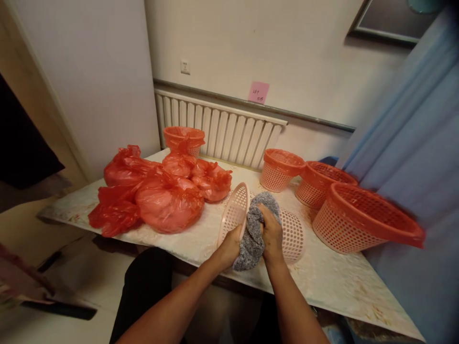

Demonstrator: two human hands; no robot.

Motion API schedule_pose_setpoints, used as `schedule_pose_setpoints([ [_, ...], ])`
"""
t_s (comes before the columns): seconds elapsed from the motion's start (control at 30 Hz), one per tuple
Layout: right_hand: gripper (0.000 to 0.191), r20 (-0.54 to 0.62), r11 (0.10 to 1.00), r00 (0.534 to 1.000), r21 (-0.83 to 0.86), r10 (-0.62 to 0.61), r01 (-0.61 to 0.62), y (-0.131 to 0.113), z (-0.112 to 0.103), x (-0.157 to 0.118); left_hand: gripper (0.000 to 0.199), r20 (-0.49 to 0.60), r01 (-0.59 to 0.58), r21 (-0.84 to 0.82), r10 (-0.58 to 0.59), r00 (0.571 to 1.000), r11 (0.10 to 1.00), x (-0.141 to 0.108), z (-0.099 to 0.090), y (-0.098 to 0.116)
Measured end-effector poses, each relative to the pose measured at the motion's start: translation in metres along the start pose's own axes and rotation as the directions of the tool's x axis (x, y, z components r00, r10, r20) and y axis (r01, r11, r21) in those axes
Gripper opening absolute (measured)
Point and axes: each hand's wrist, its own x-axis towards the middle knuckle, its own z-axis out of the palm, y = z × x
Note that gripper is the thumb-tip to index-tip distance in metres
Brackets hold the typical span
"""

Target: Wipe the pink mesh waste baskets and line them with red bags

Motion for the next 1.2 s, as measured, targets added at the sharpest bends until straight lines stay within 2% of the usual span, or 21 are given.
schedule_pose_setpoints([
  [0.1,0.038,0.047,0.999,0.999,-0.047,-0.002,0.004,0.009,-0.009,0.006,0.036,0.003,-0.031,0.071,0.031,1.000,0.997,-0.002,-0.004,0.000],
  [0.27,0.035,0.069,0.982,0.988,-0.144,0.135,-0.124,0.043,-0.038,0.001,0.039,-0.033,0.057,0.187,-0.052,0.998,0.981,-0.004,-0.010,-0.010],
  [0.4,0.042,-0.083,0.938,0.965,-0.229,0.247,-0.260,0.073,-0.064,-0.031,0.043,-0.036,0.053,0.194,-0.047,0.998,0.980,-0.007,-0.013,-0.017],
  [0.5,0.048,-0.203,0.903,0.922,-0.220,0.328,-0.370,0.077,-0.070,-0.062,0.043,-0.031,0.068,0.184,-0.064,0.997,0.981,-0.009,-0.015,-0.020],
  [0.57,0.050,-0.267,0.892,0.901,-0.209,0.342,-0.400,0.070,-0.065,-0.082,0.044,-0.005,0.063,0.169,-0.063,0.998,0.984,-0.009,-0.017,-0.021],
  [0.63,0.051,-0.306,0.901,0.899,-0.201,0.314,-0.383,0.056,-0.054,-0.096,0.044,0.023,0.058,0.165,-0.063,0.998,0.985,-0.009,-0.019,-0.020],
  [0.7,0.050,-0.307,0.927,0.914,-0.179,0.267,-0.330,0.038,-0.039,-0.103,0.043,0.043,0.060,0.171,-0.069,0.997,0.983,-0.009,-0.020,-0.020],
  [0.77,0.050,-0.259,0.961,0.944,-0.129,0.205,-0.244,0.018,-0.024,-0.103,0.041,0.052,0.064,0.168,-0.074,0.996,0.984,-0.008,-0.021,-0.020],
  [0.87,0.053,-0.171,0.994,0.981,-0.029,0.095,-0.102,-0.008,-0.006,-0.091,0.039,0.061,0.061,0.142,-0.070,0.996,0.988,-0.007,-0.020,-0.020],
  [0.97,0.057,-0.161,0.999,0.986,0.032,0.038,-0.033,-0.023,0.005,-0.071,0.036,0.077,0.009,0.098,-0.016,0.997,0.995,-0.008,-0.018,-0.021],
  [1.07,0.059,-0.152,0.999,0.988,0.038,-0.009,0.015,-0.027,0.009,-0.047,0.034,0.097,-0.051,0.116,0.040,0.994,0.992,-0.010,-0.017,-0.022],
  [1.2,0.058,-0.101,0.999,0.994,0.019,-0.043,0.045,-0.025,0.008,-0.013,0.034,0.120,-0.041,0.161,0.022,0.993,0.986,-0.013,-0.018,-0.025],
])
